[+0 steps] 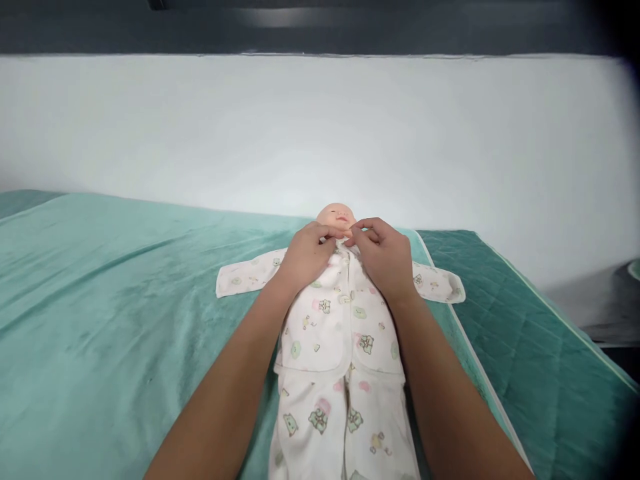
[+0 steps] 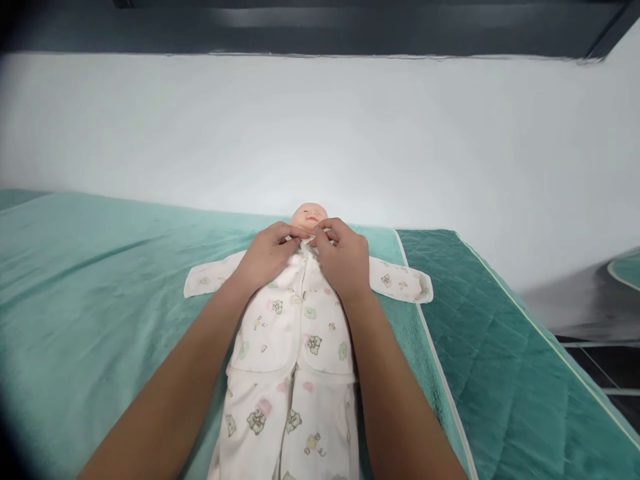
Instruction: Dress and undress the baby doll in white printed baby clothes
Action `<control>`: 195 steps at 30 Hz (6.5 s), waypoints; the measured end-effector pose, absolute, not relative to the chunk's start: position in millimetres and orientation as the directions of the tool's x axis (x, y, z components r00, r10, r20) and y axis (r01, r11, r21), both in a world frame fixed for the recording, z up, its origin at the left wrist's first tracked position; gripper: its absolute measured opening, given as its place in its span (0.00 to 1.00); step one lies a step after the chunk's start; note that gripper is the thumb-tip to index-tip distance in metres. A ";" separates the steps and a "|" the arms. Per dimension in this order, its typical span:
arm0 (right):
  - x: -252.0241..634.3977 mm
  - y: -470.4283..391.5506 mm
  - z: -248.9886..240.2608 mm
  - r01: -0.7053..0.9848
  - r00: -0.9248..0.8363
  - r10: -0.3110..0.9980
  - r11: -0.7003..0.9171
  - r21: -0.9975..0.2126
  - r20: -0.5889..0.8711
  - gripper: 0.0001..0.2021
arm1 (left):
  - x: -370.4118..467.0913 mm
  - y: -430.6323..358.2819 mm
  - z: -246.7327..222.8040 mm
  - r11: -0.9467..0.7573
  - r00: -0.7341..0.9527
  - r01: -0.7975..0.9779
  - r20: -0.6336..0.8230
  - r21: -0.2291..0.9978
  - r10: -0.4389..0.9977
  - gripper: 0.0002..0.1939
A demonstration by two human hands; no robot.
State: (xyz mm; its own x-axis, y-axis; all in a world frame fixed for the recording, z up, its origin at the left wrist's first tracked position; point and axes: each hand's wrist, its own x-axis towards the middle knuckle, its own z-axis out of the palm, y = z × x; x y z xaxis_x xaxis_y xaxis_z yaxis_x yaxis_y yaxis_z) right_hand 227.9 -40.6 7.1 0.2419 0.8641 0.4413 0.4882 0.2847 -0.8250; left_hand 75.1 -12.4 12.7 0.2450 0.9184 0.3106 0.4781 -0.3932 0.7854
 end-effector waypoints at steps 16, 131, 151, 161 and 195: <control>230.3 -114.0 -9.2 0.442 0.211 0.822 0.402 -0.802 0.529 0.10 | 59.9 -72.8 1.4 -0.545 0.172 0.587 0.565 0.599 0.807 0.15; 234.2 -145.3 12.5 0.192 -0.080 0.990 0.130 -0.973 0.116 0.10 | 35.7 -95.4 37.8 -0.348 0.575 0.335 0.102 0.875 0.812 0.08; 234.8 -143.6 11.4 0.148 -0.116 0.991 0.089 -0.985 0.072 0.14 | 39.7 -94.7 34.7 -0.328 0.554 0.297 0.118 0.897 0.824 0.05; 235.2 -143.4 11.4 0.143 -0.144 0.988 0.076 -0.987 0.056 0.14 | 40.2 -92.9 32.3 -0.320 0.547 0.311 0.106 0.895 0.830 0.05; 229.2 -141.9 4.3 0.198 -0.110 0.990 0.107 -0.974 0.087 0.05 | 32.5 -90.2 32.0 -0.408 0.649 0.375 0.079 0.833 0.757 0.08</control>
State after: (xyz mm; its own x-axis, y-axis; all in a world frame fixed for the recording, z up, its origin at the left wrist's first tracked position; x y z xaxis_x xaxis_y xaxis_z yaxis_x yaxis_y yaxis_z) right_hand 229.2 -141.9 4.3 -0.1100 0.9901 0.0868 0.1980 0.1074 -0.9743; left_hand 32.5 -90.2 32.0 0.6489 0.7568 0.0787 0.3746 -0.4078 0.8327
